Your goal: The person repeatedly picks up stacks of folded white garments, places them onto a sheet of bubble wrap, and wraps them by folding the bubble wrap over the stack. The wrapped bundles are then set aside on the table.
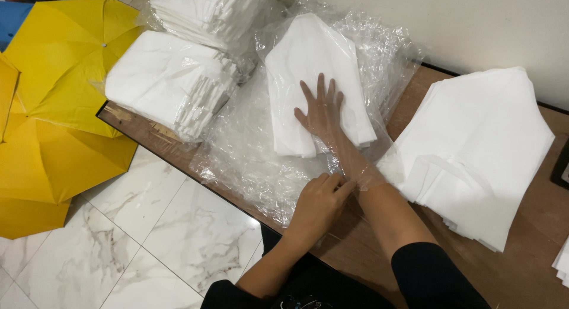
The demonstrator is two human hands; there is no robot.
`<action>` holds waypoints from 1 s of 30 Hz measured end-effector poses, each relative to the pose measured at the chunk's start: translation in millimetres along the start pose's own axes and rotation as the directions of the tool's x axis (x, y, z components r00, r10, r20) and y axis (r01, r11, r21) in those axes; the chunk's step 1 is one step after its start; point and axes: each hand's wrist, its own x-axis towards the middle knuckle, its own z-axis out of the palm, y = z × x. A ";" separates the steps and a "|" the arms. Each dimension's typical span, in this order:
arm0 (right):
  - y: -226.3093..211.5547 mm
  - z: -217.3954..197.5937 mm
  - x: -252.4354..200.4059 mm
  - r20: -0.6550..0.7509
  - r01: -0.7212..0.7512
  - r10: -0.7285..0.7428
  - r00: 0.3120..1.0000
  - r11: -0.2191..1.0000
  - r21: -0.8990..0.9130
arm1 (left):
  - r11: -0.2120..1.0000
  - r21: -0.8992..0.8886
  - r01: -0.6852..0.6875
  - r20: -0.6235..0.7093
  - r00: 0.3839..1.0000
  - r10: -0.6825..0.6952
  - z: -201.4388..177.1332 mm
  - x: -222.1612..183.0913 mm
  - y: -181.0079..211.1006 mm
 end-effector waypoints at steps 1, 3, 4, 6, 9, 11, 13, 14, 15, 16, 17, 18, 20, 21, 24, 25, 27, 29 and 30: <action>1.0 2.8 2.8 -0.002 0.001 -0.001 1.000 1.000 0.000 | 1.000 0.001 -0.001 -0.001 1.000 0.001 0.2 0.0 -0.3; 2.7 10.4 6.7 -0.046 -0.004 0.007 0.999 0.998 0.069 | 1.000 0.007 0.002 -0.002 1.000 -0.002 0.7 -1.9 -0.3; 3.9 13.5 9.2 -0.046 -0.004 0.007 0.999 0.998 0.070 | 1.000 0.007 0.002 -0.001 1.000 -0.002 0.8 -1.8 -0.6; 6.6 19.7 14.1 -0.069 -0.018 0.023 0.997 0.997 0.074 | 1.000 -0.004 0.011 0.008 1.000 -0.011 1.3 -1.5 -1.1; 4.6 28.0 16.7 -0.149 0.022 -0.027 0.988 0.999 -0.035 | 1.000 -0.005 0.008 -0.026 1.000 -0.008 -15.1 3.6 4.9; 5.0 34.3 18.2 -0.146 0.010 -0.016 0.989 0.999 -0.045 | 1.000 0.000 0.008 -0.035 0.999 -0.008 -11.7 2.5 3.4; 7.7 42.5 22.4 -0.144 -0.003 -0.005 0.990 0.998 -0.057 | 1.000 0.002 0.009 -0.046 0.999 -0.008 -10.1 2.2 2.6; 10.4 47.7 25.6 -0.149 0.006 -0.020 0.989 0.996 -0.092 | 1.000 -0.001 0.010 -0.053 0.999 -0.010 -10.4 2.4 2.8; 13.1 52.8 28.7 -0.153 0.016 -0.035 0.988 0.992 -0.127 | 1.000 -0.005 0.012 -0.060 0.998 -0.012 -10.7 2.7 3.0; 12.1 49.1 21.6 -0.155 0.011 -0.031 0.987 0.992 -0.129 | 1.000 -0.008 0.008 -0.061 0.998 -0.008 -12.8 3.0 1.9; 11.2 45.6 14.4 -0.206 0.025 -0.049 0.977 0.993 -0.119 | 1.000 -0.028 0.014 -0.055 0.998 -0.015 -14.8 3.3 0.8; 12.1 41.6 7.0 -0.256 0.036 -0.064 0.965 0.993 -0.112 | 0.999 -0.051 0.018 -0.048 0.999 -0.020 -15.8 4.4 0.4; 14.6 35.9 1.6 -0.237 0.062 -0.081 0.968 0.994 -0.086 | 0.998 -0.062 0.023 -0.056 0.998 -0.027 -22.5 8.4 0.0; 16.4 32.8 -2.0 -0.216 0.094 -0.104 0.971 0.994 -0.054 | 0.997 -0.067 0.035 -0.061 0.997 -0.039 -25.8 10.2 0.4; 4.3 5.4 -35.3 -0.085 0.081 -0.095 0.992 0.985 -0.155 | 0.997 -0.082 0.016 -0.056 0.998 -0.021 -26.3 12.9 -5.5; 0.4 -8.8 -47.1 -0.089 0.075 -0.090 0.992 0.985 -0.158 | 0.996 -0.085 0.010 -0.057 0.998 -0.015 -29.3 15.1 -4.1; -8.2 -35.9 -69.9 -0.018 0.034 -0.035 0.999 0.998 -0.045 | 0.994 -0.094 0.053 -0.090 0.994 -0.061 -35.1 19.6 -2.2; 6.2 -21.3 -83.3 -0.062 0.093 -0.088 0.994 0.993 0.068 | 0.991 -0.117 0.062 -0.088 0.994 -0.072 -35.9 18.7 -7.0; 13.6 -13.3 -90.9 -0.111 0.161 -0.143 0.984 0.970 0.180 | 0.988 -0.135 0.077 -0.085 0.992 -0.089 -35.9 17.7 -9.1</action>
